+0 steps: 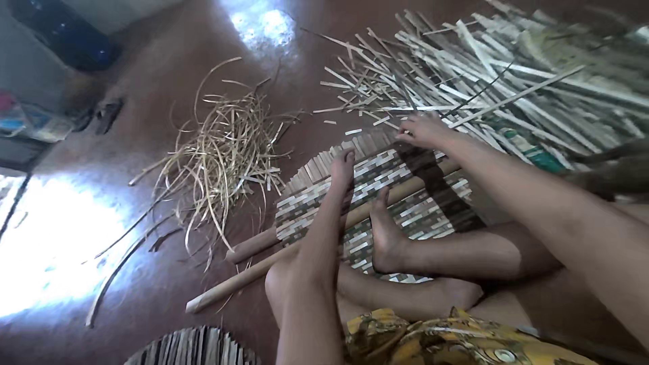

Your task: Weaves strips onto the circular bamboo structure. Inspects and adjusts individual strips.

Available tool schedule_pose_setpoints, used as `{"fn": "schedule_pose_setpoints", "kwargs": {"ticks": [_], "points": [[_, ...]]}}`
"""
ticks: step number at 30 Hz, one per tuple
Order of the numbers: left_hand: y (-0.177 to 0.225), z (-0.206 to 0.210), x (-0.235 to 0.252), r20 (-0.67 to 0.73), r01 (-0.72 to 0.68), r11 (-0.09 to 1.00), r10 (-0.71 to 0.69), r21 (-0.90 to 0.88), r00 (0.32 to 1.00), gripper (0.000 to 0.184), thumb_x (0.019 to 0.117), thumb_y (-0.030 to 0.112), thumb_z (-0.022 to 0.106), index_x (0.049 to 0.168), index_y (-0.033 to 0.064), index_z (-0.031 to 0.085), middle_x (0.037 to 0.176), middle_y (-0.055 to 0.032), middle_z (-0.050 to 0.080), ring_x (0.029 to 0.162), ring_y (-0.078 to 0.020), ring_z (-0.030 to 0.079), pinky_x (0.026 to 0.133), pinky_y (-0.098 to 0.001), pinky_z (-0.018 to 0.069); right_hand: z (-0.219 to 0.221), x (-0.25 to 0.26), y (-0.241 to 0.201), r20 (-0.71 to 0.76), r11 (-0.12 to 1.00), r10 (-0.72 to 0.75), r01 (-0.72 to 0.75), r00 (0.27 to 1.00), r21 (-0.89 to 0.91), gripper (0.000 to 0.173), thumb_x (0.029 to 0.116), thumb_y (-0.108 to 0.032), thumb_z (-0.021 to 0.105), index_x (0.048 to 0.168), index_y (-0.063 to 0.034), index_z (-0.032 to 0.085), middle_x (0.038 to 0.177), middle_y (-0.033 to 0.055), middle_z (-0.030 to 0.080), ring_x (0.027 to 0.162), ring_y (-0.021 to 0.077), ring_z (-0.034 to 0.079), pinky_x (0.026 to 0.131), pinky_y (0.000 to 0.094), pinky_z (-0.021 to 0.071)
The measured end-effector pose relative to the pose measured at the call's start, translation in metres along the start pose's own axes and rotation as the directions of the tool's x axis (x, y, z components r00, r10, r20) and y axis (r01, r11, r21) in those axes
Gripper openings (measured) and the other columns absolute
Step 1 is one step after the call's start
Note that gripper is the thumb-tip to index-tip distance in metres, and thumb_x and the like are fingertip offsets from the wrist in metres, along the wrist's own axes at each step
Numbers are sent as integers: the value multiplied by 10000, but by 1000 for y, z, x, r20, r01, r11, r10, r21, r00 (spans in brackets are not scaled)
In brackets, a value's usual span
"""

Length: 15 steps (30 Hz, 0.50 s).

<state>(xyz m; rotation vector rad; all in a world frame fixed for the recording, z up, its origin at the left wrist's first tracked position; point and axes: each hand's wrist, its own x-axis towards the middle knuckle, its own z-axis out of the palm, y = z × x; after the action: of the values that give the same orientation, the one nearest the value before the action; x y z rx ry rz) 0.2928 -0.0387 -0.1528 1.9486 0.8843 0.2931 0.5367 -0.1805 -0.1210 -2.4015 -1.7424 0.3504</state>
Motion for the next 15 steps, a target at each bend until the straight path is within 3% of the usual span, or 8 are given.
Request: {"fn": "schedule_pose_setpoints", "kwargs": {"ticks": [2,4,8,10,12,13,15], "points": [[10,8,25,34,169,980,-173,103,984,392,1111,193,396,1395,-13,571,1284,-256,643,1205,-372,624,1049,-536,469,1,-7,0,-37,999,-42,42,998,-2,370,1047,-368,582,1185,-46,700,1259,211,654,1225,443,589,1067,717,341],[23,9,39,67,293,922,-319,254,945,403,1092,231,413,1344,-29,592,1287,-277,631,1219,-407,610,1032,-589,468,3,-10,2,-40,999,-42,42,998,-10,381,1039,-380,593,1238,-67,678,1277,200,653,1225,427,596,1050,694,365],[26,0,54,111,388,865,-440,317,891,459,1054,332,511,1245,-72,616,1229,-289,638,1158,-402,632,983,-588,492,11,-10,12,-16,999,31,-31,999,-23,459,1039,-407,584,1365,-86,615,1387,195,600,1294,413,559,1085,683,348],[13,-7,56,116,347,926,-365,152,924,433,1040,308,578,1306,-32,607,1203,-253,656,1098,-362,650,975,-549,507,12,-11,15,4,998,62,-62,998,2,445,1045,-380,582,1373,-79,609,1397,196,596,1312,414,549,1124,693,301],[5,-12,42,75,236,971,-232,-39,970,342,1029,260,615,1223,-21,641,1073,-197,679,934,-275,651,875,-473,528,12,-12,20,-39,999,45,-44,998,20,361,1042,-311,602,1305,-71,659,1330,210,633,1280,434,565,1118,705,299],[2,-13,33,43,155,981,-151,-116,988,304,1021,228,628,1195,-20,649,1057,-177,683,915,-240,653,861,-445,539,11,-11,22,-82,999,26,-24,996,25,313,1036,-285,614,1244,-65,692,1270,213,650,1248,440,576,1106,705,314],[-4,-13,12,-1,-23,982,23,-190,1000,290,1027,191,618,1235,-6,658,1159,-170,686,1019,-223,670,931,-431,543,4,-13,21,-199,998,-46,54,979,36,241,1020,-223,635,1130,-30,728,1165,227,673,1176,453,603,1083,700,338]]}}
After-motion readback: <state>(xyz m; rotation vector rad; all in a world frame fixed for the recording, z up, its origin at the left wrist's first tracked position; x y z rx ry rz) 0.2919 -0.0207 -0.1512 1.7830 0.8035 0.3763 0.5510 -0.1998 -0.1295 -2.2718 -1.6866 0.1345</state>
